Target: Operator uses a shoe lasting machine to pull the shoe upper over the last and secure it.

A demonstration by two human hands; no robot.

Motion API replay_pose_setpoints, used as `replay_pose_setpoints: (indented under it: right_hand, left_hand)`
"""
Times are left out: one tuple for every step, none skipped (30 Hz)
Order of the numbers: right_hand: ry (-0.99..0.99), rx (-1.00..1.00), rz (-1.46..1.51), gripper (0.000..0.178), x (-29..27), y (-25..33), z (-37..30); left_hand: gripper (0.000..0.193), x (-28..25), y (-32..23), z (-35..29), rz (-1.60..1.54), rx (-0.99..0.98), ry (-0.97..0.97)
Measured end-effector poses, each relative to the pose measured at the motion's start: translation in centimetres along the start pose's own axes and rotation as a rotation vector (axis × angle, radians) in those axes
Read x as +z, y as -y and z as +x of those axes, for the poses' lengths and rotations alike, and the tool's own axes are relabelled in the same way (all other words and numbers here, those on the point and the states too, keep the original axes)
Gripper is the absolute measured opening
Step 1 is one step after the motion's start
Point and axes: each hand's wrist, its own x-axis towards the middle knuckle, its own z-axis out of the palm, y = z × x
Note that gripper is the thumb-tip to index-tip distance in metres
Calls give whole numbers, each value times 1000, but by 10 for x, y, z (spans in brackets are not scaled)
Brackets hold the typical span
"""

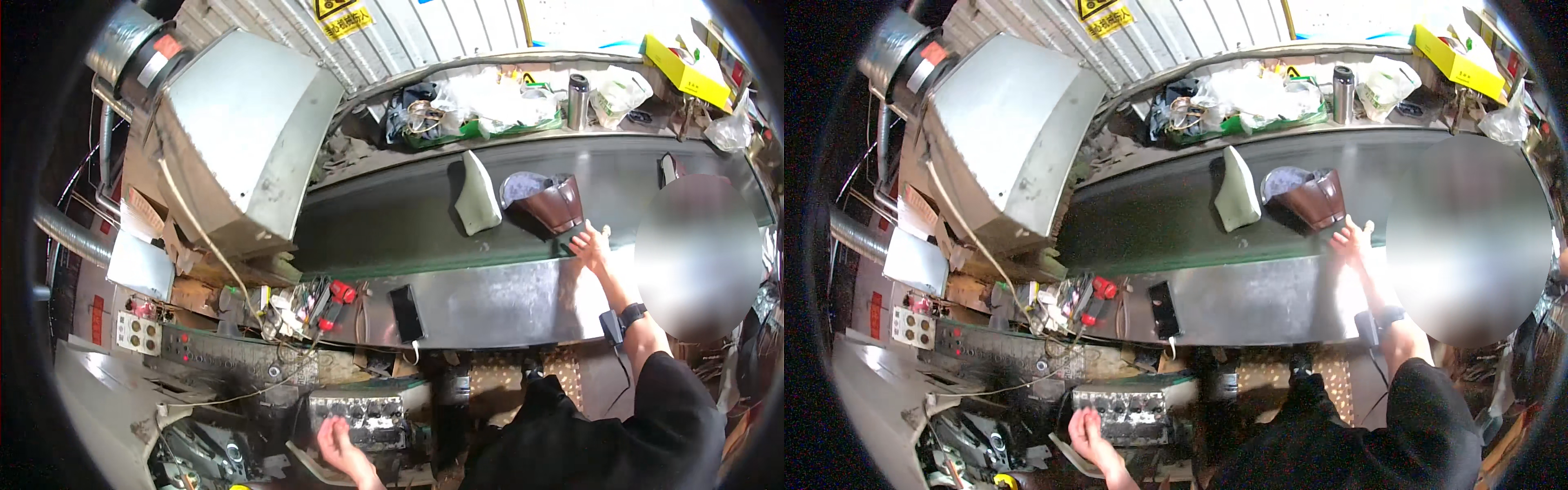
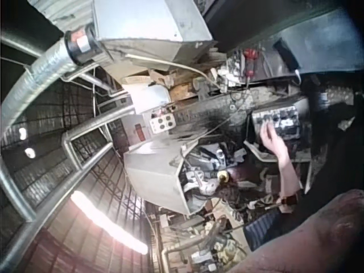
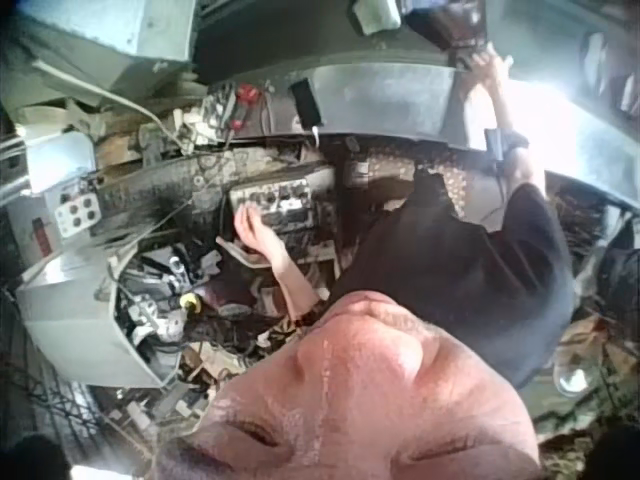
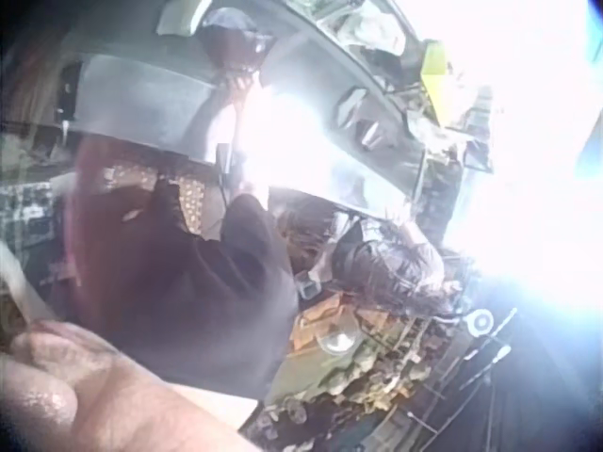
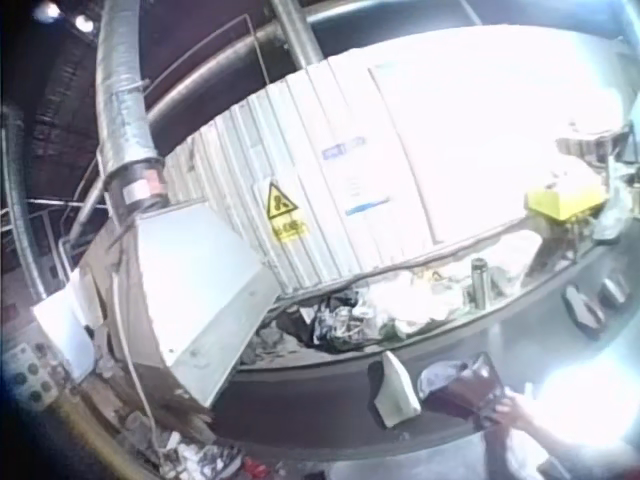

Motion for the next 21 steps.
replay_pose_setpoints:
  right_hand:
    - [42,119,75,98,3,-3,21]
    - [153,155,29,80,-11,-6,51]
    - [128,180,68,70,10,-21,50]
    - [223,325,191,64,26,-31,38]
    - [263,207,259,62,-10,-24,68]
    - [434,34,361,59,-53,-23,90]
    - [266,220,456,54,-8,-31,74]
    - [319,188,440,44,-6,-27,69]
    - [361,142,430,35,-16,-30,66]
    - [359,122,424,35,-35,-28,59]
    - [420,-103,318,35,-78,-15,55]
    - [527,-246,217,37,-46,-22,29]
    - [553,-92,373,38,-44,-15,-24]
    - [751,-237,-1,49,-87,-3,-43]
    - [340,24,-17,54,-47,13,-116]
    - [168,60,-95,60,-21,42,-181]
    - [26,-17,-80,67,-31,47,-219]
    - [40,-8,-68,65,-73,39,-235]
    - [-1,-86,-53,64,-90,29,-257]
    - [-12,-108,-50,61,-115,18,-275]
    - [-95,-162,-53,61,-120,8,-296]
  left_hand:
    - [20,18,-6,-1,-3,-24,32]
    - [21,33,3,5,-55,-53,102]
    - [21,49,-1,7,-65,-77,128]
    - [21,62,-6,12,61,-30,210]
    - [21,102,-6,15,144,1,365]
    - [21,147,-5,16,82,-14,505]
    - [22,161,-3,21,86,-17,561]
    - [23,186,6,26,76,-30,644]
    - [24,219,11,30,62,-40,744]
    - [26,255,15,31,77,-26,826]
    - [28,302,13,24,82,-14,942]
    - [32,317,25,32,161,16,966]
    - [35,335,43,42,244,42,996]
    - [41,381,57,36,228,87,1051]
    - [48,396,83,53,261,113,1027]
    - [60,428,99,60,315,100,1029]
    - [72,469,107,54,358,89,1060]
    - [85,505,105,41,369,75,1035]
    - [99,534,102,34,391,61,998]
    - [116,560,91,25,393,-100,1012]
    - [123,581,80,21,479,-190,998]
